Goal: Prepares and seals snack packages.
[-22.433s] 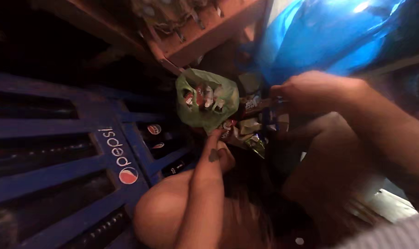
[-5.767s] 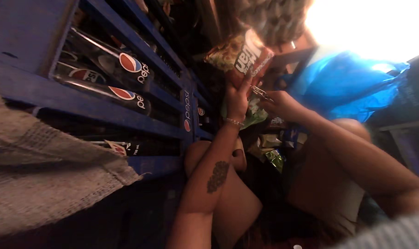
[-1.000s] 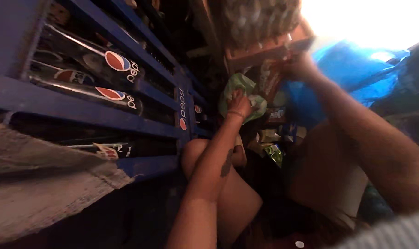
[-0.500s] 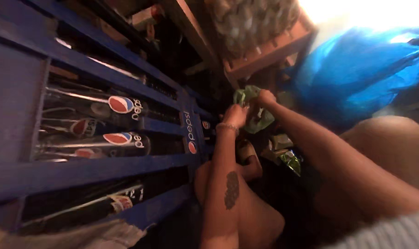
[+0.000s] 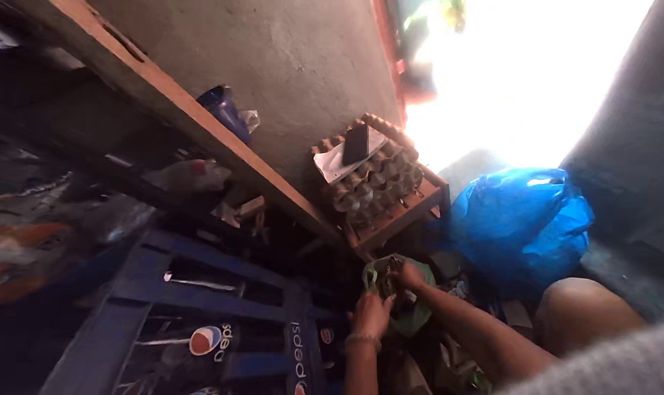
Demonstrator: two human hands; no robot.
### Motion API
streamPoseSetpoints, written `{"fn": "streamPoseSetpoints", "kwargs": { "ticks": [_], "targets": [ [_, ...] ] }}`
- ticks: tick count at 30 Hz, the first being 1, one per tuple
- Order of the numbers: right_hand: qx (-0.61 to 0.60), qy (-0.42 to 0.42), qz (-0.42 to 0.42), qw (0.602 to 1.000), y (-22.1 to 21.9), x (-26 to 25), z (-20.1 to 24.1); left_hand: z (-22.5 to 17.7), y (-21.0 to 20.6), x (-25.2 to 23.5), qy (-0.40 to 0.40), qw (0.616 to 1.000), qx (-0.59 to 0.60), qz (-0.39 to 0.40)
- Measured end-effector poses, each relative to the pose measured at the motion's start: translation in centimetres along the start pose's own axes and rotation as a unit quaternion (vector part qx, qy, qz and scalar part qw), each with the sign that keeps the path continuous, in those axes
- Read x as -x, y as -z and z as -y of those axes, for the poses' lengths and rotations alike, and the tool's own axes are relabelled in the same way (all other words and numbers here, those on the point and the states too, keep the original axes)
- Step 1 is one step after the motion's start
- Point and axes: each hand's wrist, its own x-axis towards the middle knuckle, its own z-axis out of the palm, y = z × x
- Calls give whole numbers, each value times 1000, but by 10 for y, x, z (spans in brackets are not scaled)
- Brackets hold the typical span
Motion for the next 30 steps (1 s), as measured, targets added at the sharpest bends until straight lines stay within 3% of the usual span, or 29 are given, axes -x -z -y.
{"fn": "streamPoseSetpoints", "kwargs": {
  "ticks": [6,11,15,20,22,25,28,30],
  "targets": [
    [45,67,44,996,48,37,21,1,-1,-5,-40,999,21,11],
    [229,180,33,956,106,51,41,3,5,11,-59,997,32,-42],
    [353,215,-30,910,161,119,65,5,-1,23,-105,991,36,-77],
    [279,248,-30,927,200,209,48,-13,-19,37,-207,972,44,-99],
    [245,259,-39,934,207,238,33,-23,-36,35,-262,962,30,-74],
    [225,261,-68,936,206,256,12,-42,-72,22,-305,951,-37,30],
    [289,216,-39,932,201,242,4,-58,-131,1,-259,949,-98,149],
    [336,178,-15,925,199,229,-1,-55,-189,-6,-201,958,-111,171]
  ]
}}
